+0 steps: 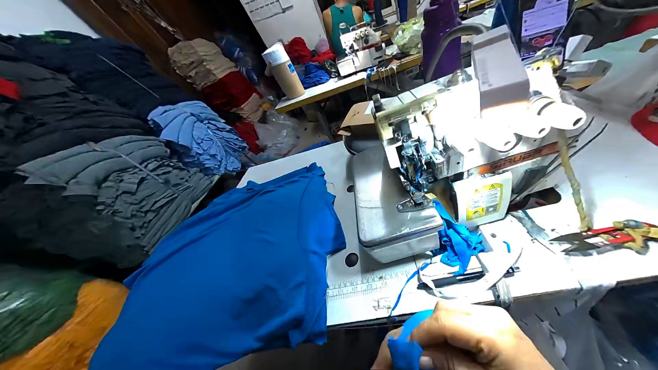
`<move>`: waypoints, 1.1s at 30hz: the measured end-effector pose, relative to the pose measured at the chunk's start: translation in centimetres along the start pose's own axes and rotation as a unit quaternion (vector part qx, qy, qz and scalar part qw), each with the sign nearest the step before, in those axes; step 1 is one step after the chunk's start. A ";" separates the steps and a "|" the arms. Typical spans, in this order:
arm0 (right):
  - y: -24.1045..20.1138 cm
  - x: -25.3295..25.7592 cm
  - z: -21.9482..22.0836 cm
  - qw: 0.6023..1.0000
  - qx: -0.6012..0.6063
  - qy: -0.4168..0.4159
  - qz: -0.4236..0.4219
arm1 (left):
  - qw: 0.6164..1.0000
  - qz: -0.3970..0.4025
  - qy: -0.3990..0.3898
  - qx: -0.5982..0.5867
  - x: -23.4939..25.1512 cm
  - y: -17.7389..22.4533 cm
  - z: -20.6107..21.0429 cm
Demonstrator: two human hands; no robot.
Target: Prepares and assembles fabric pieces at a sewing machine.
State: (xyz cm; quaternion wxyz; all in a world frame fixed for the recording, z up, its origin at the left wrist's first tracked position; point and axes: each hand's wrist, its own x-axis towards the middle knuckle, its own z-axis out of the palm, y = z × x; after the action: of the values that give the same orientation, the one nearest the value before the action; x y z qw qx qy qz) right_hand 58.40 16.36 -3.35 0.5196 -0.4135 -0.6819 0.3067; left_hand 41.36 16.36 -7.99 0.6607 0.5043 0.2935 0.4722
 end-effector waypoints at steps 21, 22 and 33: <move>2.7 -2.0 -1.8 0.996 0.022 0.030 0.084 | 0.997 0.080 0.014 -0.018 1.0 0.8 -1.3; 2.5 -2.2 -1.8 0.996 0.028 0.018 0.084 | 0.996 0.087 0.008 -0.013 1.0 0.8 -1.4; 2.2 -2.7 0.5 0.994 0.102 -0.004 0.025 | 0.987 0.124 -0.061 0.079 1.0 0.5 -2.0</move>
State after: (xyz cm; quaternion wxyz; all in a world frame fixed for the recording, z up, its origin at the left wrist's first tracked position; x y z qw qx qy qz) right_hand 58.77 15.07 -6.59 0.5481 -0.3740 -0.6390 0.3890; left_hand 39.85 18.06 -8.03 0.5718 0.6150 0.2240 0.4947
